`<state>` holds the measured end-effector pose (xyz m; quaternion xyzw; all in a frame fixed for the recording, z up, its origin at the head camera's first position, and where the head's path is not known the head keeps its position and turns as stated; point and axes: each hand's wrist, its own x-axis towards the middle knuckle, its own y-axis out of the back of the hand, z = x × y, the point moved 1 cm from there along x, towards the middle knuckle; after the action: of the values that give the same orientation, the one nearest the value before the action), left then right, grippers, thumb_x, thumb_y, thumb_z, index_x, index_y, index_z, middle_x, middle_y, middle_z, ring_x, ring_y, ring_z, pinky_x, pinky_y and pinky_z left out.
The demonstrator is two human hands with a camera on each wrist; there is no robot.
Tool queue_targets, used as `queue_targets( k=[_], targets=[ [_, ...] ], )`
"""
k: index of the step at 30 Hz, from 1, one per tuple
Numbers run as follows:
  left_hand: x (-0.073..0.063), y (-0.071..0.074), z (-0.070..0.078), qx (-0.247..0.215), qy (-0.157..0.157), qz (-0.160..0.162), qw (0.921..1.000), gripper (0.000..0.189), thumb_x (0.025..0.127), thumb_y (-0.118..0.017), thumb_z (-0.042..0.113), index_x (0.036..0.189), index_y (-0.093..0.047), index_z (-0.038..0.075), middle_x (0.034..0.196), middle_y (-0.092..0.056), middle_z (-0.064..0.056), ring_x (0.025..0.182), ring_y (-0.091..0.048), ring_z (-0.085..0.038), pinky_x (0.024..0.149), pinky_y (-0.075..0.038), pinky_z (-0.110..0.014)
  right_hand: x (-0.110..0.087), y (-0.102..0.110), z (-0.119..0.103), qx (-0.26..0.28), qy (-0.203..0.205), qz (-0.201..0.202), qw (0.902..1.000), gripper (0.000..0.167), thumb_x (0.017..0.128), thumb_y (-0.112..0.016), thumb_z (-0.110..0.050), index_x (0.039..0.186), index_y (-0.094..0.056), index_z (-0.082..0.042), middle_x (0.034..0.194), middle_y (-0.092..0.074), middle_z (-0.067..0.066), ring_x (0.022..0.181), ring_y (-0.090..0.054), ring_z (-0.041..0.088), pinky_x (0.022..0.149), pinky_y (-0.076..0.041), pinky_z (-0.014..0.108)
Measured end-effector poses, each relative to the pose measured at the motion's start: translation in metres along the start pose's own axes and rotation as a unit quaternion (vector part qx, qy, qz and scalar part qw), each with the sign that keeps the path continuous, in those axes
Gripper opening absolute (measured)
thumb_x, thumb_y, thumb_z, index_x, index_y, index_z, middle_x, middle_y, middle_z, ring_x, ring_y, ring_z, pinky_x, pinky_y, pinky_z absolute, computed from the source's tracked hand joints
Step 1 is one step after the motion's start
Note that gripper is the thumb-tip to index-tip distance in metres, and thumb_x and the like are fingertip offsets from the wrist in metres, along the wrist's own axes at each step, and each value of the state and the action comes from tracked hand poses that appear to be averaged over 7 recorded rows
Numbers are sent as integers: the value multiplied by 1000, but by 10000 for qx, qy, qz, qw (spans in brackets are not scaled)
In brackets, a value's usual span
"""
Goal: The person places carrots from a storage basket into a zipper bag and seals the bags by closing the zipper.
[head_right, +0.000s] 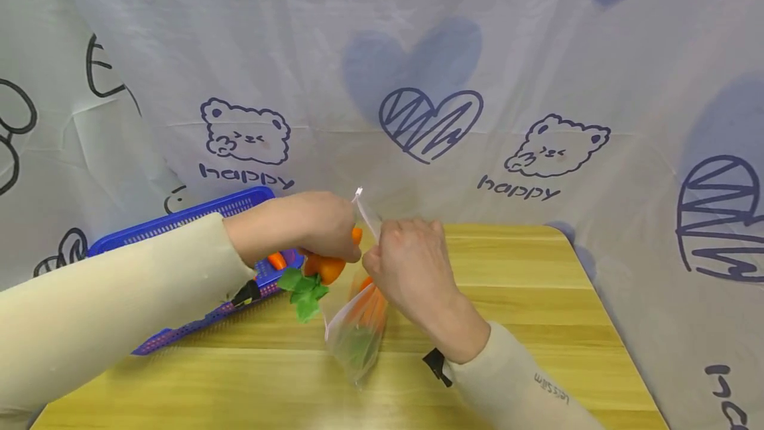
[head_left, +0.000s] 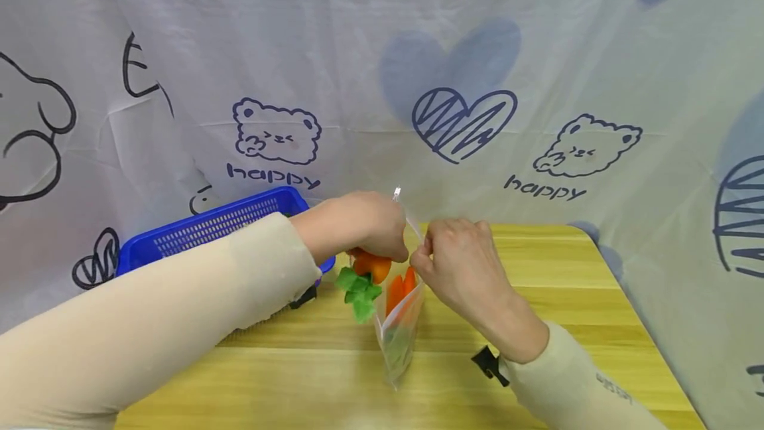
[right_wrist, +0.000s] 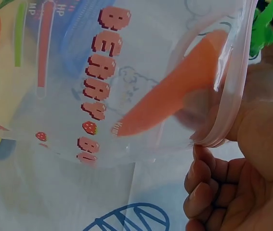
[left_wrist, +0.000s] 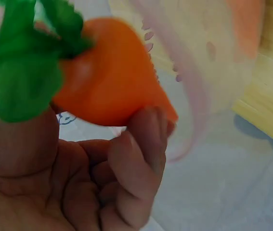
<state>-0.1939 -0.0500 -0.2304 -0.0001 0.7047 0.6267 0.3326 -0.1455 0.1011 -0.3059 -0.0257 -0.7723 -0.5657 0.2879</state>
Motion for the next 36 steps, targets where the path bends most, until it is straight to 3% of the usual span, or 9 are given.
queue_targets(
  k=[3, 6, 12, 16, 19, 23, 26, 31, 36],
  targets=[
    [11, 3, 5, -419, 149, -13, 9990, 40, 97, -66, 30, 60, -60, 16, 58, -61, 2, 47, -61, -12, 50, -51, -24, -1, 1, -1, 94, -61, -37, 9999, 20, 78, -66, -9, 64, -52, -14, 61, -49, -2, 61, -48, 23, 65, -34, 38],
    [23, 0, 10, -480, 153, 131, 9986, 36, 97, -66, 25, 63, -62, 14, 63, -67, 0, 49, -67, -13, 50, -53, -23, -1, 2, -1, 127, -118, -43, 9998, 20, 79, -67, -10, 65, -53, -14, 62, -50, -3, 62, -50, 22, 65, -33, 38],
    [43, -27, 17, -743, 75, 341, 9966, 34, 98, -62, 11, 64, -63, 9, 67, -74, -7, 54, -74, -18, 48, -54, -24, -3, 1, 1, 113, -143, -55, 9998, 20, 78, -68, -9, 64, -55, -15, 62, -52, -4, 63, -53, 22, 66, -35, 39],
    [44, -36, 16, -873, 119, 360, 9955, 32, 98, -66, 18, 67, -63, 9, 70, -74, -7, 51, -72, -19, 49, -55, -25, -3, -1, 3, 51, -145, -51, 9999, 20, 78, -68, -10, 63, -56, -16, 62, -54, -4, 63, -56, 23, 68, -39, 43],
    [42, -37, 15, -896, 78, 379, 9952, 34, 97, -71, 27, 69, -62, 11, 70, -71, -4, 47, -70, -17, 50, -55, -26, -3, -1, 5, 54, -150, -39, 9999, 20, 78, -67, -10, 63, -55, -15, 62, -55, -4, 63, -55, 23, 67, -39, 43],
    [35, -36, 14, -768, -53, 510, 9957, 34, 97, -74, 29, 70, -61, 13, 67, -68, -2, 48, -70, -15, 52, -54, -24, -4, -2, 6, 120, -182, -35, 9998, 20, 78, -66, -9, 63, -54, -15, 62, -53, -4, 61, -52, 21, 66, -36, 40],
    [24, -29, 10, -506, -43, 901, 9946, 25, 98, -72, 26, 79, -63, 13, 70, -69, -1, 57, -71, -16, 58, -55, -27, -4, -2, 6, 131, -203, -58, 9997, 20, 78, -68, -9, 64, -56, -15, 62, -53, -4, 61, -52, 21, 67, -36, 40],
    [1, -14, -8, -250, 416, 1606, 9858, 23, 96, -73, 36, 97, -65, 15, 92, -68, -3, 83, -66, -24, 70, -58, -42, -4, -2, 6, 127, -249, -215, 9994, 18, 81, -71, -11, 67, -59, -14, 64, -56, -3, 64, -53, 21, 69, -36, 40],
    [-10, -20, -31, -182, 913, 1478, 9846, 38, 95, -72, 46, 107, -64, 11, 102, -70, -7, 97, -68, -31, 79, -59, -54, -6, -1, 9, 95, -346, -333, 9988, 18, 81, -69, -11, 67, -58, -14, 64, -55, -3, 65, -53, 21, 71, -37, 41]
  ],
)
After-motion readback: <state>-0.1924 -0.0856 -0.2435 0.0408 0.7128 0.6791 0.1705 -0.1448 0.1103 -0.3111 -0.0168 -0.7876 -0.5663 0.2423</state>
